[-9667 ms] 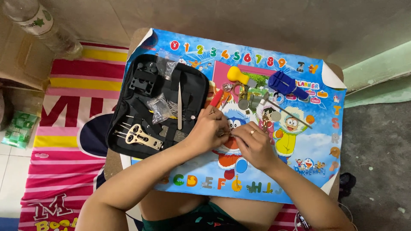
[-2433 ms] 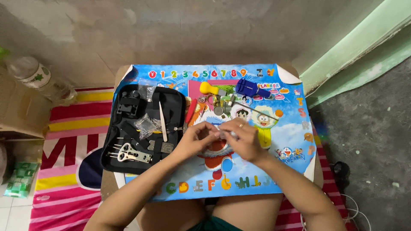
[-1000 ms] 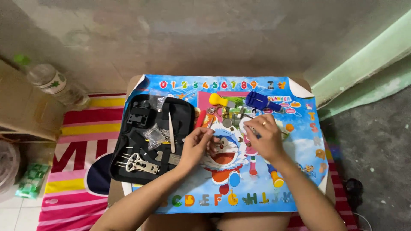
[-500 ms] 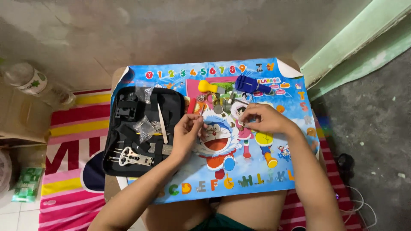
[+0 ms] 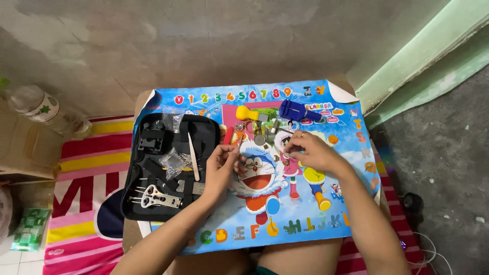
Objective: A person is reassembling a watch band by carefully inserting small pins into the links using tweezers and other specialized tools.
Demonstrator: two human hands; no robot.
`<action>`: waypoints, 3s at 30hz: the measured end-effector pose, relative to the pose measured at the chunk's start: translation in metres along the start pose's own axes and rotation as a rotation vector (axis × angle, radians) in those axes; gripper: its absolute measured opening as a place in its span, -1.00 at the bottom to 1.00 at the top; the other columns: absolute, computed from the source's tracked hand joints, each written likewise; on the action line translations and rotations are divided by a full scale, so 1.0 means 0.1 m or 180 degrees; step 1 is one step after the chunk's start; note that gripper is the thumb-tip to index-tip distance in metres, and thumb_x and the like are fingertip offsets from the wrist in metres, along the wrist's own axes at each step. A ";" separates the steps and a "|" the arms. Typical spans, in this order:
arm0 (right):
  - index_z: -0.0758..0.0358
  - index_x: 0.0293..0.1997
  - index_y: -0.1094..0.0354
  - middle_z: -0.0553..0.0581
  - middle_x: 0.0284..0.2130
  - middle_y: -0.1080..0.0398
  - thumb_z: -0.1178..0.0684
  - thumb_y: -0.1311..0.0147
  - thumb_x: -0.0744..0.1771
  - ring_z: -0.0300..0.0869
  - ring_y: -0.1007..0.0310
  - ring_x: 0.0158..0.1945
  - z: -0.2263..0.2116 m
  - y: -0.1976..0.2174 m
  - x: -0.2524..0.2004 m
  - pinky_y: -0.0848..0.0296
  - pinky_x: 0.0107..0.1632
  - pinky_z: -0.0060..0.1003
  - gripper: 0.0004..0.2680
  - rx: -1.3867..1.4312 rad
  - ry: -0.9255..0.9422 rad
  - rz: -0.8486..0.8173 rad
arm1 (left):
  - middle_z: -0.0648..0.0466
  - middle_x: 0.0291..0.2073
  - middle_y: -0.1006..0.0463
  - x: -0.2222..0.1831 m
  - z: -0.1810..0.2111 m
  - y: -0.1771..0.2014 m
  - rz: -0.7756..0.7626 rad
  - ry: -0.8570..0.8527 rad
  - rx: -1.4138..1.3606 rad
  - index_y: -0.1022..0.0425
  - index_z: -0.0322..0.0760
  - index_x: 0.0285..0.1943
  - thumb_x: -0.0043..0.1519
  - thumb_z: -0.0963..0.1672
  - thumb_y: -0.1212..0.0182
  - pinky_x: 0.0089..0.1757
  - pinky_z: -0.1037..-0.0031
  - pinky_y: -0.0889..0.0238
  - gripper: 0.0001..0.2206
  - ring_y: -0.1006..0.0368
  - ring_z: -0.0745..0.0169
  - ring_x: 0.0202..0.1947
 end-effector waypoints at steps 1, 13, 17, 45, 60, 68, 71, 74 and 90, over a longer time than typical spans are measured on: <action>0.26 -0.20 -0.57 0.18 -0.21 -0.49 0.25 -0.22 0.28 0.06 -0.50 -0.02 0.06 -0.04 0.02 -0.48 0.06 -0.10 -0.90 -0.0054 0.0271 0.0359 | -0.20 -0.46 -0.60 0.00 0.00 0.00 0.0034 0.0033 -0.0079 -0.45 -0.53 -0.07 0.35 -0.19 -0.14 -0.54 0.40 -0.49 -0.84 -0.55 0.14 -0.59; 0.06 -0.27 -0.55 -0.09 -0.36 -0.40 0.09 -0.33 0.26 -0.19 -0.42 -0.20 -0.08 -0.61 0.28 -0.49 -0.12 -0.32 -0.94 -0.0688 0.1488 0.2233 | -0.17 -0.43 -0.64 0.01 -0.18 -0.02 -0.0228 -0.0082 0.0375 -0.52 -0.50 -0.03 0.30 -0.20 -0.23 -0.50 0.42 -0.50 -0.83 -0.53 0.22 -0.61; 0.16 -0.28 -0.54 -0.01 -0.35 -0.36 0.15 -0.27 0.30 -0.15 -0.41 -0.22 -0.25 -0.58 0.21 -0.48 -0.15 -0.30 -0.98 -0.1037 0.1549 0.2316 | -0.15 -0.43 -0.66 -0.06 -0.07 -0.07 -0.0329 -0.0143 0.0489 -0.54 -0.47 -0.02 0.31 -0.22 -0.20 -0.48 0.45 -0.50 -0.85 -0.55 0.24 -0.61; 0.41 -0.21 -0.42 0.25 -0.21 -0.57 0.36 -0.14 0.28 -0.01 -0.63 -0.23 -0.47 -0.72 -0.01 -0.60 -0.24 -0.23 -0.91 0.1023 0.2059 0.1730 | -0.05 -0.59 -0.60 -0.15 0.00 -0.05 -0.0351 -0.0659 0.1038 -0.67 -0.27 -0.18 0.20 -0.18 -0.36 -0.54 0.51 -0.33 -0.92 -0.47 0.23 -0.59; 0.41 -0.15 -0.39 0.26 -0.23 -0.57 0.41 -0.16 0.26 -0.04 -0.62 -0.28 -0.61 -0.66 -0.05 -0.59 -0.30 -0.31 -0.84 0.0767 0.2408 0.1957 | -0.14 -0.45 -0.58 -0.10 -0.13 -0.06 -0.0821 0.0412 -0.0422 -0.54 -0.55 -0.11 0.13 -0.32 -0.20 -0.63 0.56 -0.28 -0.83 -0.45 0.29 -0.64; 0.44 -0.18 -0.46 0.27 -0.22 -0.60 0.38 -0.24 0.24 0.02 -0.62 -0.31 -0.58 -0.72 -0.07 -0.58 -0.31 -0.23 -0.85 -0.0137 0.2899 0.2354 | -0.04 -0.60 -0.50 -0.18 0.00 -0.10 -0.0991 -0.0122 0.0297 -0.64 -0.49 -0.22 0.22 -0.20 -0.35 -0.46 0.58 -0.18 -0.87 -0.32 0.41 -0.51; 0.44 -0.17 -0.47 0.28 -0.25 -0.60 0.38 -0.29 0.20 0.03 -0.62 -0.32 -0.58 -0.72 -0.05 -0.59 -0.32 -0.21 -0.81 -0.0140 0.2950 0.2328 | -0.10 -0.54 -0.57 -0.17 0.00 -0.07 -0.1014 -0.0014 0.0269 -0.65 -0.51 -0.17 0.22 -0.24 -0.31 -0.40 0.56 -0.23 -0.89 -0.38 0.38 -0.48; 0.45 -0.15 -0.49 0.26 -0.24 -0.58 0.34 -0.27 0.24 0.05 -0.63 -0.27 -0.61 -0.67 -0.06 -0.59 -0.26 -0.18 -0.84 0.0102 0.2774 0.2275 | -0.08 -0.53 -0.60 -0.20 0.02 -0.05 -0.0961 0.0009 0.0299 -0.66 -0.46 -0.15 0.23 -0.23 -0.27 -0.35 0.53 -0.28 -0.89 -0.39 0.39 -0.42; 0.39 -0.16 -0.57 0.24 -0.25 -0.52 0.32 -0.23 0.27 0.01 -0.54 -0.26 -0.67 -0.64 -0.09 -0.57 -0.26 -0.21 -0.88 -0.0122 0.2714 0.2169 | -0.11 -0.47 -0.65 -0.15 -0.02 -0.02 -0.1287 -0.0375 0.0646 -0.69 -0.40 -0.06 0.30 -0.21 -0.22 -0.23 0.41 -0.37 -0.84 -0.56 0.19 -0.37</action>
Point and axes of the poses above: each hand's wrist, its own x-axis towards the middle knuckle, its own y-axis out of the back of the hand, z = x × y, the point moved 2 cm from there along x, towards the middle knuckle
